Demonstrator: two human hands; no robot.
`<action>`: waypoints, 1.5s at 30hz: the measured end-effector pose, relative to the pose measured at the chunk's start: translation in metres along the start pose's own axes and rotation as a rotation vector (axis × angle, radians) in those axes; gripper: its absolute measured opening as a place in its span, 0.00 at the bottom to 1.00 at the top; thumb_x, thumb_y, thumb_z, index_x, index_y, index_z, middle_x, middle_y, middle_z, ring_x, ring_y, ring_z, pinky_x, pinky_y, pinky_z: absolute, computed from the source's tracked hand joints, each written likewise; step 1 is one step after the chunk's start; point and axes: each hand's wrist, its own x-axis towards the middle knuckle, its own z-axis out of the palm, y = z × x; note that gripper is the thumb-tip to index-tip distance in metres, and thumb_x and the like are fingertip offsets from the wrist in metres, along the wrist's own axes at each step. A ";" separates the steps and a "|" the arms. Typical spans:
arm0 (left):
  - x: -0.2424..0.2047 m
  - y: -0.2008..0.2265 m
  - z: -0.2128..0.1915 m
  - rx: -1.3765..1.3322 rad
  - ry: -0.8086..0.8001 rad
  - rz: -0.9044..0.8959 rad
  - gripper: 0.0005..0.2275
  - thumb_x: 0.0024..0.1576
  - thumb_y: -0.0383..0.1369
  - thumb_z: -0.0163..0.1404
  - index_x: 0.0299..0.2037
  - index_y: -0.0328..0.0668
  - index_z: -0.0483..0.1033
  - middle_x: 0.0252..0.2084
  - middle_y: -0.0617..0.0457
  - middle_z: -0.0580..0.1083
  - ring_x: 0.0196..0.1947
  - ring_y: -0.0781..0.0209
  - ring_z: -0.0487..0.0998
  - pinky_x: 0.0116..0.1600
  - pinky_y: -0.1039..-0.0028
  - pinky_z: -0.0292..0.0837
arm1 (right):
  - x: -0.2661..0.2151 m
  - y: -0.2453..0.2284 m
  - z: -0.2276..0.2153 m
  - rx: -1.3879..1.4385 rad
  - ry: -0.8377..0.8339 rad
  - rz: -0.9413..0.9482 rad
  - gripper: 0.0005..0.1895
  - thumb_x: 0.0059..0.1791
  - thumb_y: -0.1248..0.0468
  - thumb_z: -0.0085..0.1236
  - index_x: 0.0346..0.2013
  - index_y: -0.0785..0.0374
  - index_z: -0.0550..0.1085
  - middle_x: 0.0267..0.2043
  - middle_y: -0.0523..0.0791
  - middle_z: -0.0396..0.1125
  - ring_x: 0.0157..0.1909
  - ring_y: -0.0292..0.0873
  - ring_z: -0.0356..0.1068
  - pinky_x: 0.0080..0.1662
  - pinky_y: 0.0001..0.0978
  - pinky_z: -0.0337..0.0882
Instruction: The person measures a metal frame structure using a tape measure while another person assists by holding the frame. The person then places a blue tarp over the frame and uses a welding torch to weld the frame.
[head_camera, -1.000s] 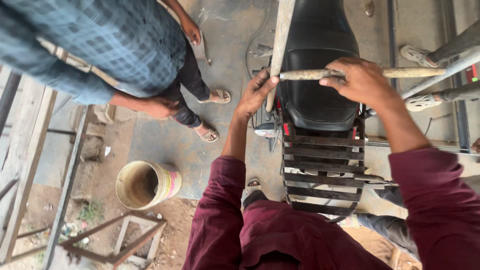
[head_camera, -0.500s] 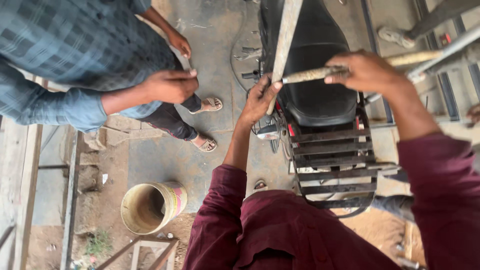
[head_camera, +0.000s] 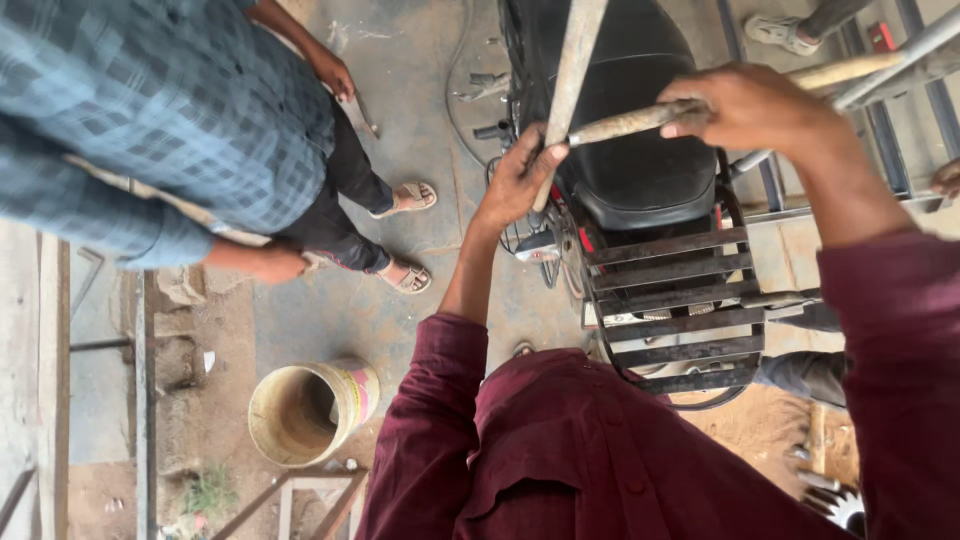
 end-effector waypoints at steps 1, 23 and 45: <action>0.001 0.001 0.000 0.005 -0.008 0.009 0.18 0.66 0.46 0.50 0.56 0.40 0.73 0.38 0.57 0.70 0.41 0.68 0.68 0.47 0.75 0.69 | 0.001 0.001 -0.002 0.013 -0.064 0.052 0.17 0.49 0.54 0.65 0.51 0.53 0.78 0.35 0.49 0.75 0.34 0.49 0.74 0.39 0.47 0.73; 0.014 -0.003 -0.005 -0.130 -0.096 -0.051 0.19 0.65 0.46 0.51 0.58 0.41 0.74 0.51 0.51 0.78 0.56 0.61 0.77 0.63 0.69 0.70 | -0.029 -0.014 0.047 -0.208 0.316 -0.105 0.07 0.51 0.66 0.67 0.41 0.62 0.77 0.38 0.47 0.73 0.37 0.46 0.74 0.40 0.38 0.74; -0.058 0.067 0.165 0.493 -0.023 0.450 0.25 0.64 0.40 0.54 0.67 0.32 0.67 0.62 0.32 0.71 0.61 0.36 0.71 0.61 0.52 0.67 | -0.164 -0.029 0.049 1.194 1.094 0.198 0.19 0.48 0.68 0.69 0.50 0.69 0.74 0.46 0.48 0.76 0.49 0.43 0.78 0.54 0.36 0.80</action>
